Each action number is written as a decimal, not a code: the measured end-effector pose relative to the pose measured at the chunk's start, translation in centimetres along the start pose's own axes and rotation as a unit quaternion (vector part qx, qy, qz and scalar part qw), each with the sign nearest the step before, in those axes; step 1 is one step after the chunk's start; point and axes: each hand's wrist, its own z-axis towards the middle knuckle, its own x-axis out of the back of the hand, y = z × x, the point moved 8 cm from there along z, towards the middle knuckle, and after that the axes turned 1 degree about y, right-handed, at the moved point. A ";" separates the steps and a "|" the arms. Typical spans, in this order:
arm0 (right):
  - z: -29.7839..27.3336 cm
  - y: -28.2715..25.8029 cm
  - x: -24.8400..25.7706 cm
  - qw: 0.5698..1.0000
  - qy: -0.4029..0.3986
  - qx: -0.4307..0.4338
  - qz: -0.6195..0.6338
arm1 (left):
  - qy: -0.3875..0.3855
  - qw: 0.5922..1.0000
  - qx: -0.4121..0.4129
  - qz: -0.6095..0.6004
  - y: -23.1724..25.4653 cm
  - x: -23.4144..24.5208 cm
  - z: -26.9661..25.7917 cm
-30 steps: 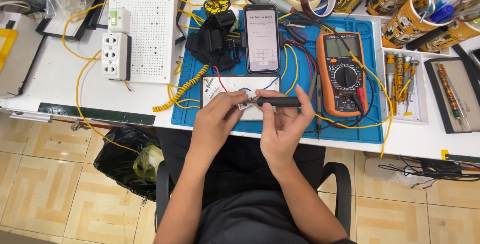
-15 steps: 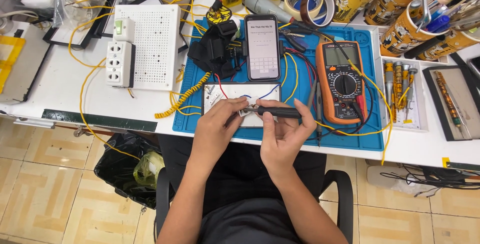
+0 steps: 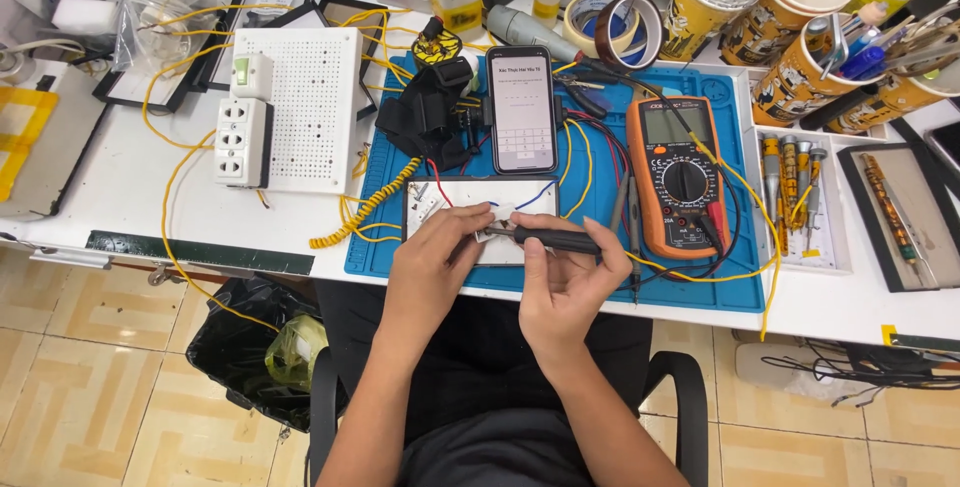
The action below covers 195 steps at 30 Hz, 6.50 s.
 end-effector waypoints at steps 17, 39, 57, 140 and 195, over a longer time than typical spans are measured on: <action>-0.3 -0.1 0.3 1.000 0.002 0.025 -0.003 | 0.048 0.992 -0.101 0.053 1.6 0.1 -0.6; -0.2 -0.1 0.3 0.999 0.028 -0.028 0.029 | 0.124 0.981 -0.124 0.082 1.8 0.0 -1.3; -0.2 0.1 0.3 0.996 0.032 -0.083 0.021 | 0.123 0.981 -0.115 0.098 1.4 -0.2 -1.5; 2.6 -4.3 4.9 0.910 -0.199 -0.095 -0.352 | 0.025 0.999 -0.009 0.025 -0.2 -0.1 -0.6; 0.7 -7.4 -1.8 0.889 -0.152 0.025 -0.432 | 0.030 1.000 -0.004 -0.001 -1.3 -0.1 -1.1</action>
